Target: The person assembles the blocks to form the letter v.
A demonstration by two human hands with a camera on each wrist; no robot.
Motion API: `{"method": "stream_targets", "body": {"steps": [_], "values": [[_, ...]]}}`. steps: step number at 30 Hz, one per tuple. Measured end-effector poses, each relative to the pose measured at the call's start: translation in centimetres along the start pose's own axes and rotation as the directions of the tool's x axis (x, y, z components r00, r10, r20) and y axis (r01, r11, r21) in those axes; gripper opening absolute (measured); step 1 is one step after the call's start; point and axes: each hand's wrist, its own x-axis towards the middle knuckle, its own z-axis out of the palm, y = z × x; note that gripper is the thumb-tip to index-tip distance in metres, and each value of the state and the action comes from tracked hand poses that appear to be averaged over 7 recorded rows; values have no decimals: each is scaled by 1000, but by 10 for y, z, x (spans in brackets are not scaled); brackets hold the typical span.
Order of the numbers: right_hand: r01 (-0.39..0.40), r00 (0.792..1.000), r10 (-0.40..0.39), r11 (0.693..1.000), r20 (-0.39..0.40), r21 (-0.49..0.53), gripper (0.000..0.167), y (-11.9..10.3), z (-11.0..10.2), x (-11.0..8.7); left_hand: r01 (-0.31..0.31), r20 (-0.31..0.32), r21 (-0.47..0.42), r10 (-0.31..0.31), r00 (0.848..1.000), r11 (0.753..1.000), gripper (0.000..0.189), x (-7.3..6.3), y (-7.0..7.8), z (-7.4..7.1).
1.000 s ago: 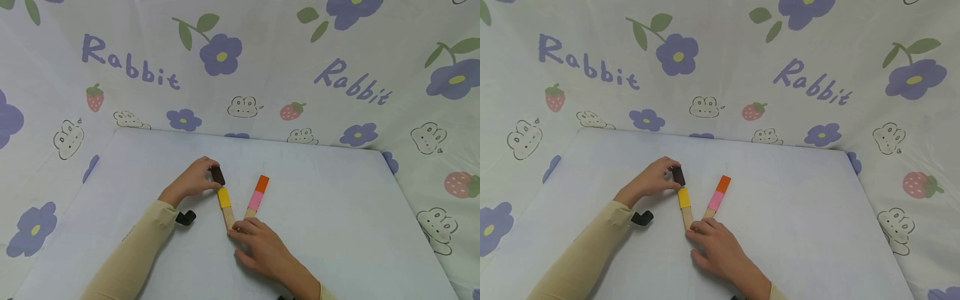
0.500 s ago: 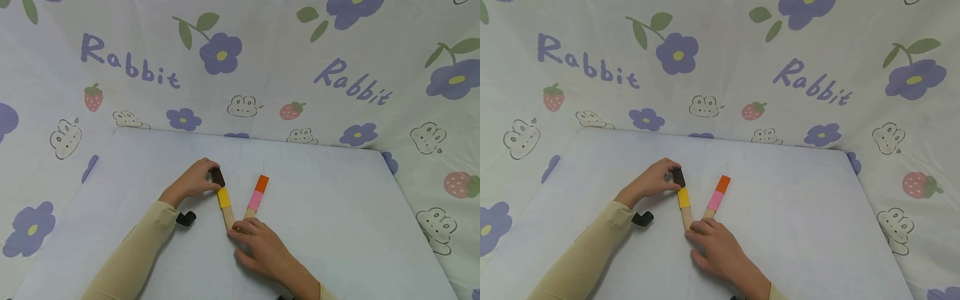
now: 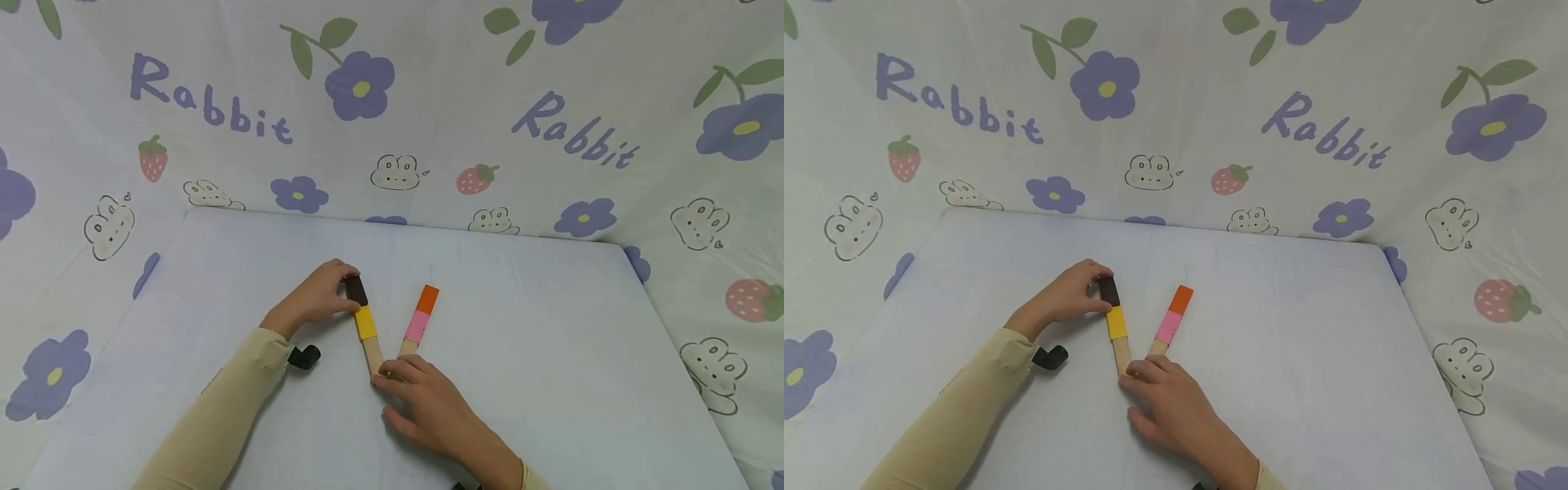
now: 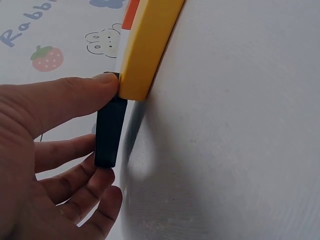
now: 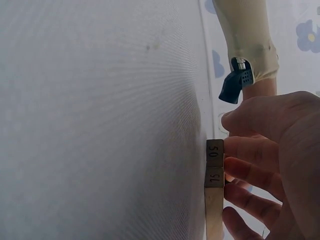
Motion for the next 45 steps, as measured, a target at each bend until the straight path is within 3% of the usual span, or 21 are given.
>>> {"method": "stream_targets", "body": {"steps": [27,45], "values": [[20,1000,-20,1000,-22,6,44,1,-1,1,-6,22,14,5,1000,1000,64,1,2,-2],[-11,1000,11,1000,21,2,45,-1,-2,2,-5,41,22,4,999,1000,64,2,-2,1]]}}
